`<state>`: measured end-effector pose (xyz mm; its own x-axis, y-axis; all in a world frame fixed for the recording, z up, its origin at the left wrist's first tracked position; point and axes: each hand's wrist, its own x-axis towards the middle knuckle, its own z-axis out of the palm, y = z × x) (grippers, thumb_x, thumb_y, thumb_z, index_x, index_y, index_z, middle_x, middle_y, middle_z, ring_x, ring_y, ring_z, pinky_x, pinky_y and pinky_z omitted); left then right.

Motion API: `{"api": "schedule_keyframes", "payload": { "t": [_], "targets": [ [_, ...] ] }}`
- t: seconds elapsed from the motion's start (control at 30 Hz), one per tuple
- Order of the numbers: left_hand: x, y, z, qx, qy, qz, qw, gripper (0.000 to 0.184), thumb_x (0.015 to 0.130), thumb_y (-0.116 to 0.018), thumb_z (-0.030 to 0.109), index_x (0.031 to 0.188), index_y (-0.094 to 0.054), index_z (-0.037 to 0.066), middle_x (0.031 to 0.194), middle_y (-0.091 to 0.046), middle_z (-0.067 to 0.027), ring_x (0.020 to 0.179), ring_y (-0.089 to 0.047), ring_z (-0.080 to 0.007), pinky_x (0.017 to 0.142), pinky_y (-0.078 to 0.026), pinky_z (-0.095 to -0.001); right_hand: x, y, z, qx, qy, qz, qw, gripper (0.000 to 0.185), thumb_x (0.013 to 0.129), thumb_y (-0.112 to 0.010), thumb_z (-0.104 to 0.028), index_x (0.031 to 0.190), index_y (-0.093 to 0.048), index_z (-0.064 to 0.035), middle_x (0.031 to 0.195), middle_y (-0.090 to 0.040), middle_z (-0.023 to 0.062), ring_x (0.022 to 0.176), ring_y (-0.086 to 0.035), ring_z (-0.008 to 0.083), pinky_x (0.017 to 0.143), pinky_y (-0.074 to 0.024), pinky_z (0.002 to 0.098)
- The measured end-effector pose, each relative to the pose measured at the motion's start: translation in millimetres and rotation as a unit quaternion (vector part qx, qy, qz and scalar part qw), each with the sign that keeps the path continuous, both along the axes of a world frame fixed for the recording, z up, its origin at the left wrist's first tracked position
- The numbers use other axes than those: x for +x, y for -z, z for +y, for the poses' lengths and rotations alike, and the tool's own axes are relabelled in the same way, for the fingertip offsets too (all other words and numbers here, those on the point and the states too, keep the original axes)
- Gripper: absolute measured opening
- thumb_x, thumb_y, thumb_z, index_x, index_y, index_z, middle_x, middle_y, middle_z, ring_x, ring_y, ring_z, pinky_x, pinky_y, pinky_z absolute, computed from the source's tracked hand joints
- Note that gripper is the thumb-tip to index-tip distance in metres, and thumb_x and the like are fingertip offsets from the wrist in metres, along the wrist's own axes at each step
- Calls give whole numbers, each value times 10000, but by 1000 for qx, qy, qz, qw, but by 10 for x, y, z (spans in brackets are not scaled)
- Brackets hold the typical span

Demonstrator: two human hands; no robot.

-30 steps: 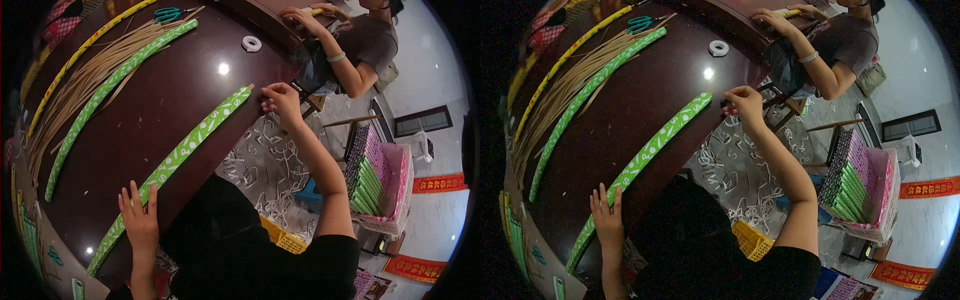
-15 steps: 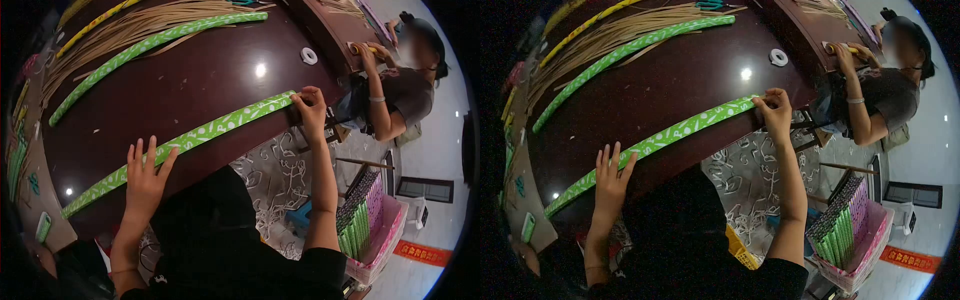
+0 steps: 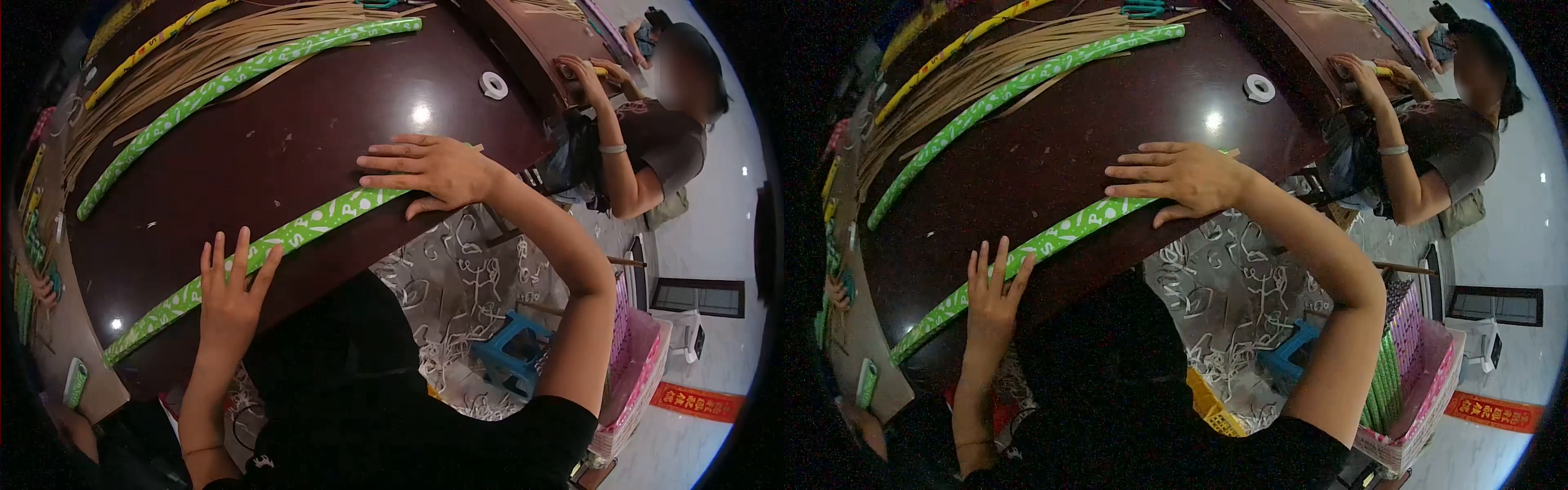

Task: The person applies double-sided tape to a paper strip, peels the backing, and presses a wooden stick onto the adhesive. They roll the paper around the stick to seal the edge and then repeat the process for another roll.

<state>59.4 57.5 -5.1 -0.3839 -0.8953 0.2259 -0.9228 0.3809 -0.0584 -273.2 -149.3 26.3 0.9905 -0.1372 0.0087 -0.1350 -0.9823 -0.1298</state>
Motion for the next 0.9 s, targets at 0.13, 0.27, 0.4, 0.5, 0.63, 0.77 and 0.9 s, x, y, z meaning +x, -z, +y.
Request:
{"api": "schedule_keyframes", "payload": {
  "t": [0.13,0.27,0.4,0.5,0.63,0.77,0.9],
  "targets": [
    [6,-3,-13,9,0,2,1000,685,835,-516,-136,1407,-528,242,1468,-426,-200,1315,-421,-484,1061,-367,-617,-44,81,-61,-36,-44,-12,998,647,863,-594,-455,1469,-409,-321,1566,-331,-10,1423,-342,245,1171,-287,463],
    [21,-20,-4,18,-4,6,1000,696,833,-516,-131,1409,-526,260,1479,-413,-195,1319,-414,-485,1068,-350,-627,-36,68,-40,-43,-37,-15,998,648,795,-685,-372,1398,-464,-463,1557,-339,-67,1430,-326,239,1170,-294,466],
    [24,-21,-11,16,1,2,1000,716,837,-534,-102,1425,-502,305,1487,-400,-199,1316,-419,-482,1071,-344,-627,-26,2,-66,-85,-82,7,993,675,783,-694,-403,1400,-438,-496,1555,-345,-62,1436,-322,253,1177,-282,459],
    [36,-10,-9,15,4,9,1000,727,847,-541,-92,1431,-488,338,1490,-397,-202,1313,-423,-478,1069,-345,-625,23,-81,-59,-15,-117,-39,992,703,796,-684,-447,1439,-400,-458,1559,-344,-28,1446,-307,267,1183,-263,463],
    [28,-45,-28,5,16,-7,1000,738,864,-549,-81,1433,-471,382,1487,-401,-201,1305,-434,-473,1062,-350,-625,537,-189,91,55,-52,-39,996,760,853,-604,-518,1506,-354,-221,1556,-353,24,1445,-313,235,1192,-239,456],
    [45,-112,-42,21,39,3,999,696,873,-561,-58,1441,-470,334,1485,-406,-197,1307,-433,-469,1058,-353,-627,663,21,137,-1,-81,-5,997,741,872,-575,-522,1507,-352,-210,1572,-319,1,1438,-320,208,1197,-233,451],
    [29,-75,-31,33,0,13,999,623,878,-573,-29,1432,-491,242,1480,-418,-180,1303,-439,-463,1055,-356,-630,639,75,137,-66,-95,-36,993,659,847,-610,-497,1462,-392,-405,1574,-313,-28,1442,-307,211,1190,-242,468]
  ]
}}
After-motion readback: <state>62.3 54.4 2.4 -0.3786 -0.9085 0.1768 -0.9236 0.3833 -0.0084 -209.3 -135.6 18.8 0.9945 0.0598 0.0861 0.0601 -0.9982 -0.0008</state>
